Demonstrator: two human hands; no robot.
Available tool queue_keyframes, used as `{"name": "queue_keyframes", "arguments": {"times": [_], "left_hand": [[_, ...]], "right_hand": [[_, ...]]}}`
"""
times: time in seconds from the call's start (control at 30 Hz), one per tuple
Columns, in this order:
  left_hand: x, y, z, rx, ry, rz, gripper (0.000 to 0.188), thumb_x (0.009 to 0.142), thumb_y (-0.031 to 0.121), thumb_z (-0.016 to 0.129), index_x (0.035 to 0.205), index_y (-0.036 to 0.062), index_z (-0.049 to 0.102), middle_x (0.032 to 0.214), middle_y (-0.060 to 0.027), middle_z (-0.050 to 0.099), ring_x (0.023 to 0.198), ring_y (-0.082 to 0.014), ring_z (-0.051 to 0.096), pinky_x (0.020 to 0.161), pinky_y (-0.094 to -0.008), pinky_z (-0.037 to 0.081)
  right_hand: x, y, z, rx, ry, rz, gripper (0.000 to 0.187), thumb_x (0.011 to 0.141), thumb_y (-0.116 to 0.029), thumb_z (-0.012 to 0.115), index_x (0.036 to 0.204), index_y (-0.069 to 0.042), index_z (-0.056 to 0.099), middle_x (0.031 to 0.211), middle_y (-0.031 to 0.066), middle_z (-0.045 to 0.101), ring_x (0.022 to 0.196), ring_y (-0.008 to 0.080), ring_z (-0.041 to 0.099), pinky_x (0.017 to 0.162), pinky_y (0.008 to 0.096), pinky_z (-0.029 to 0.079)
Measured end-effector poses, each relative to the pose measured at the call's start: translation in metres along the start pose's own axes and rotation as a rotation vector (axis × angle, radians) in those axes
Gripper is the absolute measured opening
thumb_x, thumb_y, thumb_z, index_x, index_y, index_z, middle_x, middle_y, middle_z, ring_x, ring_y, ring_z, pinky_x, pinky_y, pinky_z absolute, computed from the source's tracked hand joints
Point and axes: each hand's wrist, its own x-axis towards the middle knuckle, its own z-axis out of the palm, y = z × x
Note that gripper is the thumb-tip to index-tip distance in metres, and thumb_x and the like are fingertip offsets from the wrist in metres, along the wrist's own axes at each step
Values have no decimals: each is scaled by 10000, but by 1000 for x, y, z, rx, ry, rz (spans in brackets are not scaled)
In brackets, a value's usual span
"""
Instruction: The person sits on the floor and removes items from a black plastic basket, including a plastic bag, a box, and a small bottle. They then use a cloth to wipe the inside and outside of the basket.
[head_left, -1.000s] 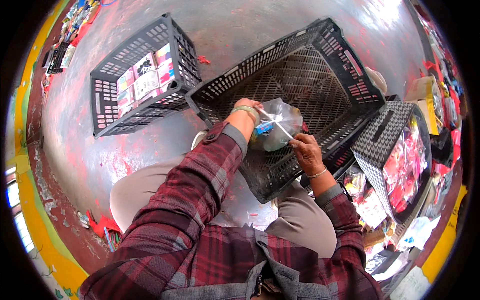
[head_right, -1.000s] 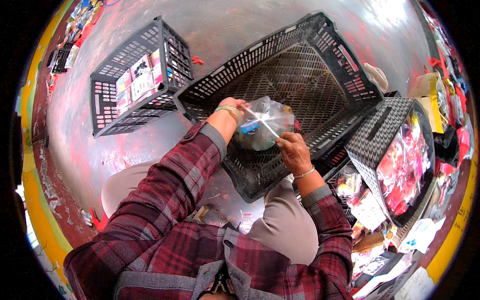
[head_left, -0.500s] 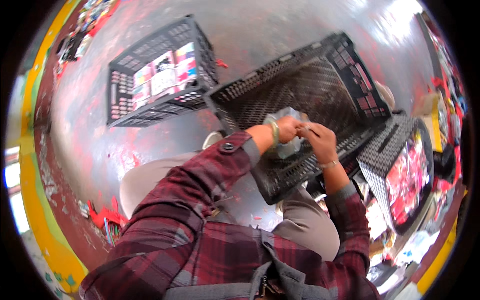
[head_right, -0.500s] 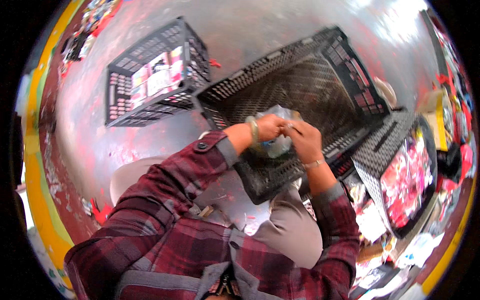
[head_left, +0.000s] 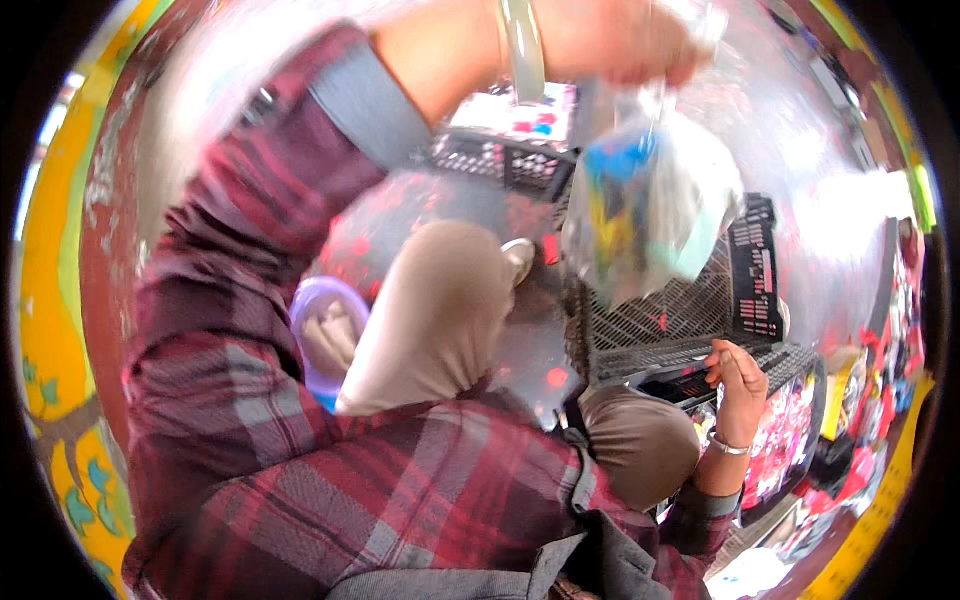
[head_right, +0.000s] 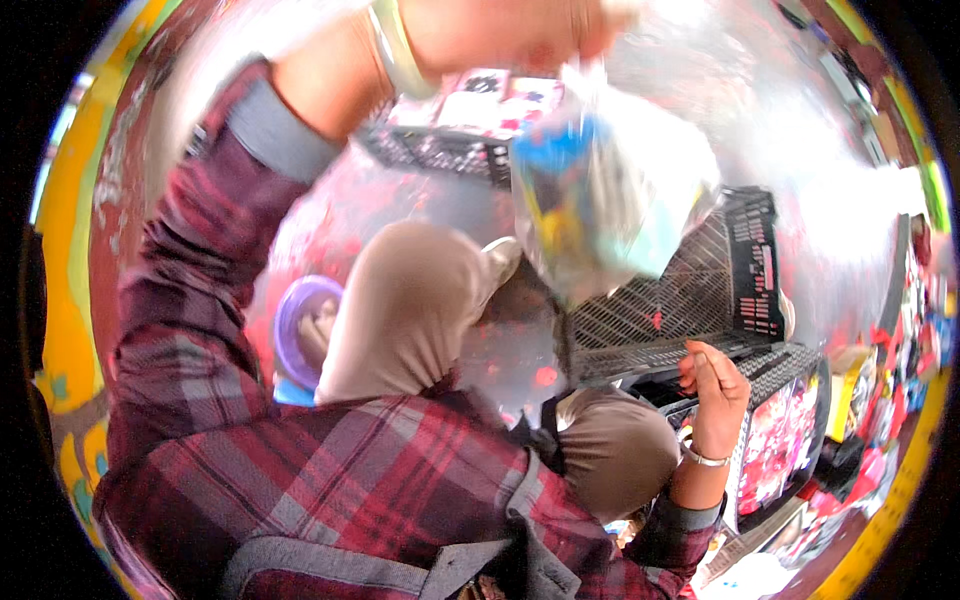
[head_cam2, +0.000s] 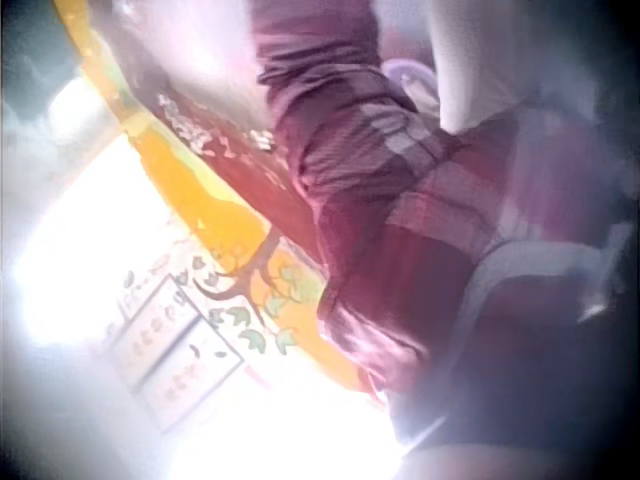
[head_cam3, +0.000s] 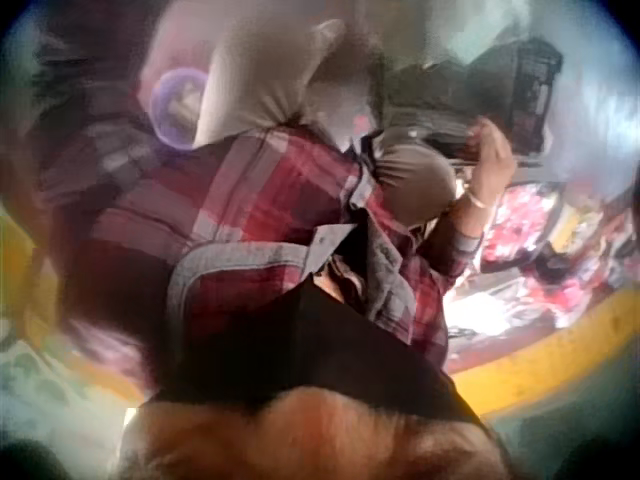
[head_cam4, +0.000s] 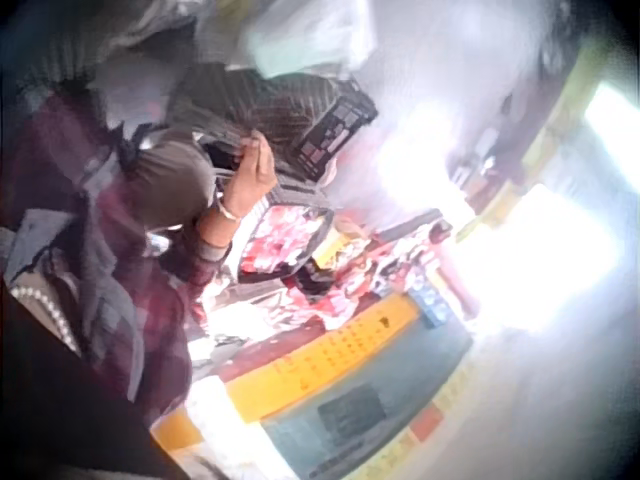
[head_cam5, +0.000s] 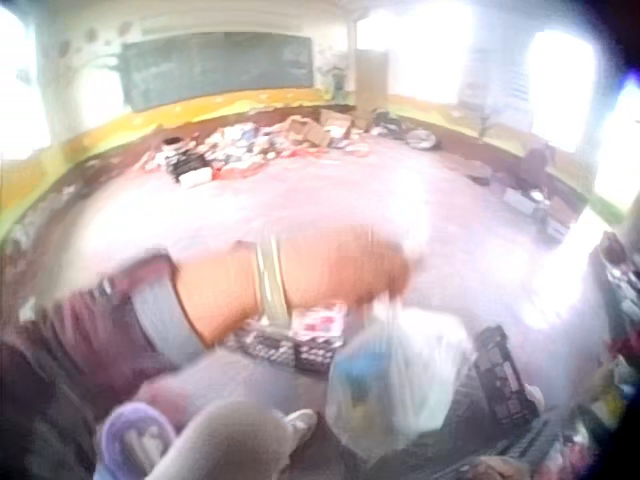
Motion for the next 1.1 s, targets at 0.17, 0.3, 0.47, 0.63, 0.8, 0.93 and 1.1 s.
{"name": "queue_keyframes", "arguments": {"times": [0.17,0.3,0.47,0.63,0.8,0.93,1.1], "left_hand": [[-126,88,-86,39,333,-308,366,926,264,412,693,31,572,536,-33,469,481,-135,430,480,-278,366],[-210,43,-120,608,202,-112,293,894,247,435,725,39,552,584,-75,508,530,-207,494,540,-339,416],[-389,-94,-149,1243,142,-189,181,836,228,506,879,73,590,752,-121,586,740,-285,592,671,-390,470],[-514,-179,-119,1245,-74,-894,184,853,231,473,845,79,575,829,-127,604,803,-300,584,665,-425,467],[-742,-294,-57,1048,14,-1372,273,837,180,480,1084,81,542,1016,-133,602,954,-295,576,807,-410,468],[-780,-332,15,1136,-191,-1485,235,875,197,434,1027,69,561,869,-157,619,779,-309,616,664,-418,503],[-751,-326,75,937,219,-1619,233,856,204,465,1011,89,595,945,-134,621,865,-283,609,760,-388,483]], "right_hand": [[-24,-33,67,-95,-286,-46,181,878,-115,540,961,14,635,757,40,610,608,60,500,547,189,399],[-29,-23,105,-155,-331,48,188,880,-120,531,967,11,635,761,35,609,612,58,504,542,185,397],[-22,-5,126,-222,-316,155,195,871,-110,509,953,16,633,738,36,610,572,59,497,510,182,390],[-19,13,119,-320,-170,291,199,847,-140,545,931,12,641,713,48,616,534,64,503,467,189,383],[-6,14,136,-354,-231,415,218,807,-149,578,938,12,645,757,58,637,570,81,530,514,205,418],[-11,56,133,-601,-298,78,256,804,-180,573,992,-19,634,793,105,642,743,200,608,684,268,475],[-1,115,155,-1003,-395,118,555,785,-342,600,1233,-45,463,1070,199,583,983,355,557,850,373,439]]}}
